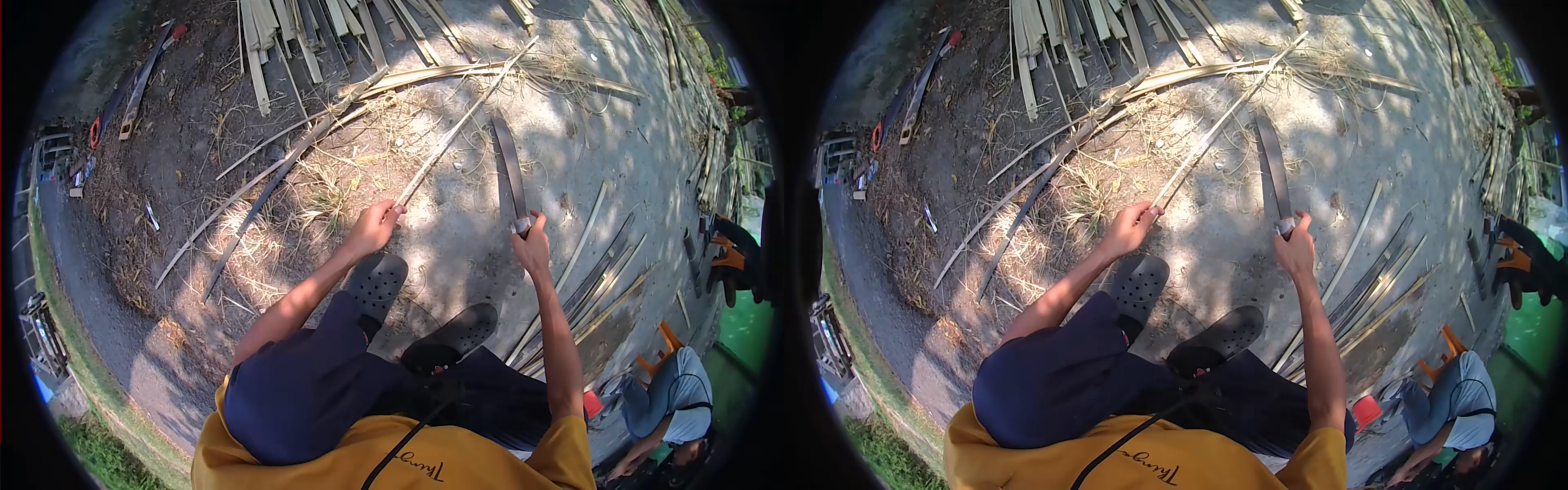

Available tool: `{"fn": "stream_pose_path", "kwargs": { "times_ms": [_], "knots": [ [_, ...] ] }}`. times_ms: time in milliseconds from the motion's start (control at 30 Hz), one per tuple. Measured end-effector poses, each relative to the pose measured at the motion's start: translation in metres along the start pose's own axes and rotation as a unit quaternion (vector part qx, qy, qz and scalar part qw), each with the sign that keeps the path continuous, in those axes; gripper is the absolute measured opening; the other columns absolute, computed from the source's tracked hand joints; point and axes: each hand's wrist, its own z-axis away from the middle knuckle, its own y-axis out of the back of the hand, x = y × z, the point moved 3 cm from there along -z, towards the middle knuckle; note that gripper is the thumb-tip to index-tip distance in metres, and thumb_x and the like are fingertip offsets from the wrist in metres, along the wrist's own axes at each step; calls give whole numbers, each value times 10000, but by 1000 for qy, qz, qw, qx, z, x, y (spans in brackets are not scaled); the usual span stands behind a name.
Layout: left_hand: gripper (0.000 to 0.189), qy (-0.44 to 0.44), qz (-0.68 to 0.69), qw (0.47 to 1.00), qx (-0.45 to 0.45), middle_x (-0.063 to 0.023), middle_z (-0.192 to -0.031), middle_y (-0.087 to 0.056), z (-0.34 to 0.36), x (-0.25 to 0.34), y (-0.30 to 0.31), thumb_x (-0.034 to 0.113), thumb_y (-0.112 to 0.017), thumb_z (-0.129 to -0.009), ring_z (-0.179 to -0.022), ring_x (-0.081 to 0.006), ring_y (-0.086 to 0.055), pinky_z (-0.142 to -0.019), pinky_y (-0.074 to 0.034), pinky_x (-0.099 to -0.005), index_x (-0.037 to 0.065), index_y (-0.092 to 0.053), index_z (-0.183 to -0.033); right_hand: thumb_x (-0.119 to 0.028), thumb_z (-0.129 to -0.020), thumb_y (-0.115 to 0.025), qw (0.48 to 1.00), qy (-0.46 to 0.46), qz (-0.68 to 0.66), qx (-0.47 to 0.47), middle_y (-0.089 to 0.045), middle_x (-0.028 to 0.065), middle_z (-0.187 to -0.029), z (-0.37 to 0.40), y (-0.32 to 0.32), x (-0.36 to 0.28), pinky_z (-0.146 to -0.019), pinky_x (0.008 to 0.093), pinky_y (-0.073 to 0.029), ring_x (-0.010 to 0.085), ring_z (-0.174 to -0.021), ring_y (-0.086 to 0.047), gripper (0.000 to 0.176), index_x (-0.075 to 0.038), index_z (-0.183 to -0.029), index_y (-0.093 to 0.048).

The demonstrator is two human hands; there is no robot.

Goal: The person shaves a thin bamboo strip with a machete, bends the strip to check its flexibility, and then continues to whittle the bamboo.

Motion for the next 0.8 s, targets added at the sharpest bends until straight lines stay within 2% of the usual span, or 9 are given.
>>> {"fn": "stream_pose_path", "kwargs": {
  "times_ms": [67, 200, 233, 267, 367, 467, 600, 633, 800],
  "knots": [
    [357, 20, -43, 999, -6, -52, -750, -625, 0, 8, 1, 297, -510, -1108, -708, -131, -596, -684, -494, -324, 9, -718, -1074, -264, -798, -716, 1000, -4, -10, 1, -745, 227, -953, -9, -1, 3, -941, 494, -519, 446, -989, -714, 787, -54, -1486, -398],
    [349, -47, -37, 998, 8, 3, -698, -545, -5, -1, -13, 285, -487, -1123, -608, -100, -512, -580, -440, -301, 10, -696, -1075, -384, -938, -704, 986, -47, -157, -32, -659, 90, -802, -10, 5, 3, -670, 380, -524, 226, -721, -658, 616, -47, -1428, -544],
    [338, 52, 105, 992, -49, 33, -678, -480, -4, -4, -20, 276, -471, -1133, -568, -77, -439, -530, -381, -281, 14, -677, -1079, -433, -990, -685, 968, -76, -237, -29, -603, 40, -729, -4, 12, -3, -561, 331, -491, 141, -622, -597, 570, -45, -1397, -592],
    [327, 151, 244, 952, -103, 64, -657, -415, -3, -7, -25, 266, -454, -1143, -528, -55, -366, -480, -323, -262, 17, -657, -1083, -433, -990, -685, 968, -78, -237, -27, -603, 40, -729, 2, 14, 0, -561, 331, -491, 141, -622, -597, 570, -45, -1397, -592],
    [307, 221, 342, 902, -145, 94, -652, -322, -2, 6, -28, 257, -422, -1157, -503, -31, -253, -444, -224, -231, 32, -621, -1093, -477, -1058, -606, 943, -43, -330, -22, -481, -31, -641, 21, 20, 12, -452, 276, -358, 61, -534, -468, 540, -38, -1373, -611],
    [312, 190, 323, 917, -140, 98, -649, -346, -11, 4, -44, 260, -415, -1158, -496, -25, -270, -443, -229, -219, 37, -622, -1088, -489, -1053, -606, 965, 59, -250, -44, -505, -41, -616, 34, 19, 11, -496, 292, -356, 76, -519, -462, 538, -30, -1332, -634],
    [333, 49, 174, 979, -93, 92, -649, -389, -20, -2, -71, 249, -425, -1152, -542, -28, -326, -489, -275, -239, 52, -661, -1023, -488, -1018, -648, 985, 126, -99, -56, -615, 92, -645, 51, -9, -34, -571, 361, -479, 175, -559, -614, 550, -20, -1306, -634],
    [338, 2, 124, 989, -82, 89, -650, -399, -18, 5, -72, 246, -431, -1149, -563, -29, -345, -511, -293, -245, 56, -669, -1003, -486, -1004, -666, 983, 145, -92, -66, -651, 135, -672, 55, -21, -42, -616, 397, -518, 256, -614, -674, 542, -28, -1292, -643],
    [357, 48, 141, 982, -112, 90, -636, -385, -11, -2, -68, 303, -434, -1141, -559, -36, -344, -516, -284, -248, 94, -617, -917, -518, -970, -678, 982, 141, -55, -117, -734, 256, -822, 64, -69, -61, -767, 527, -575, 473, -843, -735, 533, -58, -1240, -666]
  ]
}}
